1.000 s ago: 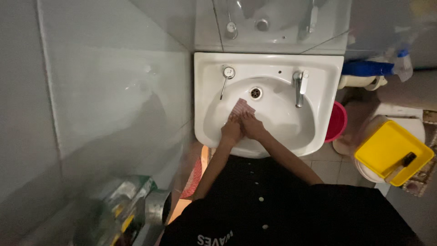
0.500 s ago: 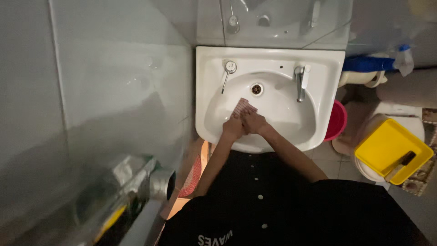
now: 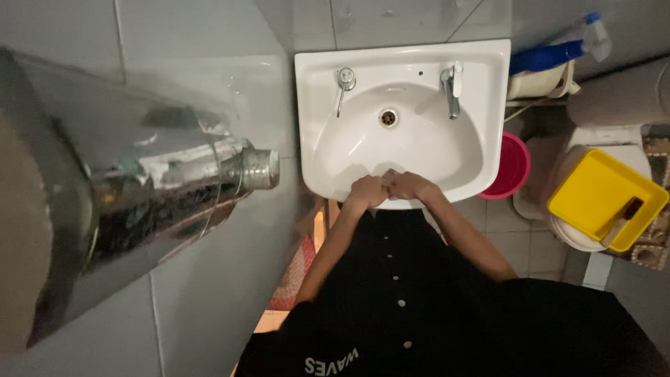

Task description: The person cleans a bathroom sink by spraying a cleaning agent from a bottle onto the surface and wiping it down with a cloth.

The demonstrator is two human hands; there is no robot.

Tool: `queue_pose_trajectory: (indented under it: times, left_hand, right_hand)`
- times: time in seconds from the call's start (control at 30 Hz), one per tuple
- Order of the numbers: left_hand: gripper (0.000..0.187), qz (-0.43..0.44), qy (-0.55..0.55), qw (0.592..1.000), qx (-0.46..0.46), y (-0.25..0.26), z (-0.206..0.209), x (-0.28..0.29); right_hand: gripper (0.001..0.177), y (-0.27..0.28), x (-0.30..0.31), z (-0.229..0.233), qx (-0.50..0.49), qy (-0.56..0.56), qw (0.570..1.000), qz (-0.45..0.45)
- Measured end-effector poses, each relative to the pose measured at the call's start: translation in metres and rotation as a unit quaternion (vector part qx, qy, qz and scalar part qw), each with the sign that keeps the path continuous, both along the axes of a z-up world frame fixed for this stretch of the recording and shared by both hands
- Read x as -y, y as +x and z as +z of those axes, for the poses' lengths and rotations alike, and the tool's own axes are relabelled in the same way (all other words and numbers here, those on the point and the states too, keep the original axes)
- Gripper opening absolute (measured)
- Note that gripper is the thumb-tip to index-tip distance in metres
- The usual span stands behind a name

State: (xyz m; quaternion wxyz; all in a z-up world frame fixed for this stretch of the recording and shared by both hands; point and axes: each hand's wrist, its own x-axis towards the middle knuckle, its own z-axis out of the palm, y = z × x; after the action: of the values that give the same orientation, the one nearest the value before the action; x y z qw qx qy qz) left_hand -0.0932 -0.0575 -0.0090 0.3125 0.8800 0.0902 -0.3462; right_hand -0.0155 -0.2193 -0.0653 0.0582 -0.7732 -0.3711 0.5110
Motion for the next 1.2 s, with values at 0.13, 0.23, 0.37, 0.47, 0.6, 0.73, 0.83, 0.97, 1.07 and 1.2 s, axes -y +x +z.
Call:
queue_pose_trajectory:
  times: [0.13, 0.23, 0.37, 0.47, 0.6, 0.73, 0.83, 0.97, 1.07, 1.2]
  left_hand:
    - [0.036, -0.017, -0.004, 1.000, 0.007, -0.003, 0.002, 0.004]
    - [0.034, -0.019, -0.020, 0.999, -0.025, -0.005, -0.009, 0.002]
    - [0.028, -0.033, 0.007, 0.999, -0.017, -0.004, -0.027, 0.001]
    - [0.027, -0.021, 0.015, 1.000, -0.008, 0.003, -0.037, -0.002]
    - [0.022, -0.052, 0.059, 0.997, -0.021, 0.007, -0.065, -0.006]
    - [0.035, 0.013, 0.055, 0.993, 0.099, 0.015, -0.084, -0.019]
    - [0.048, 0.038, 0.099, 0.974, 0.201, 0.030, -0.098, -0.028]
    - [0.060, 0.041, 0.094, 0.993, 0.066, 0.047, -0.110, -0.037]
    - [0.066, 0.058, 0.064, 0.995, 0.042, 0.051, -0.111, -0.043]
    - [0.064, 0.039, 0.028, 0.996, 0.073, 0.045, -0.104, -0.047]
  right_hand:
    - [0.046, 0.000, 0.002, 0.006, 0.027, 0.068, 0.993, 0.091]
    - [0.048, -0.002, -0.003, 0.020, -0.046, -0.083, 0.995, -0.005]
    - [0.057, -0.006, -0.012, -0.005, -0.035, -0.028, 0.999, -0.021]
    - [0.065, 0.002, -0.016, -0.028, 0.023, 0.114, 0.993, 0.018]
    - [0.079, 0.003, -0.034, -0.041, 0.018, 0.041, 0.998, 0.037]
    - [0.088, 0.026, -0.060, -0.041, -0.023, -0.055, 0.998, -0.013]
    - [0.092, 0.043, -0.073, -0.039, 0.061, -0.007, 0.997, 0.047]
    - [0.109, 0.064, -0.085, -0.028, 0.055, -0.052, 0.993, 0.090]
    - [0.110, 0.066, -0.077, -0.028, 0.077, -0.035, 0.990, 0.111]
    - [0.101, 0.060, -0.060, -0.043, 0.077, 0.018, 0.992, 0.094]
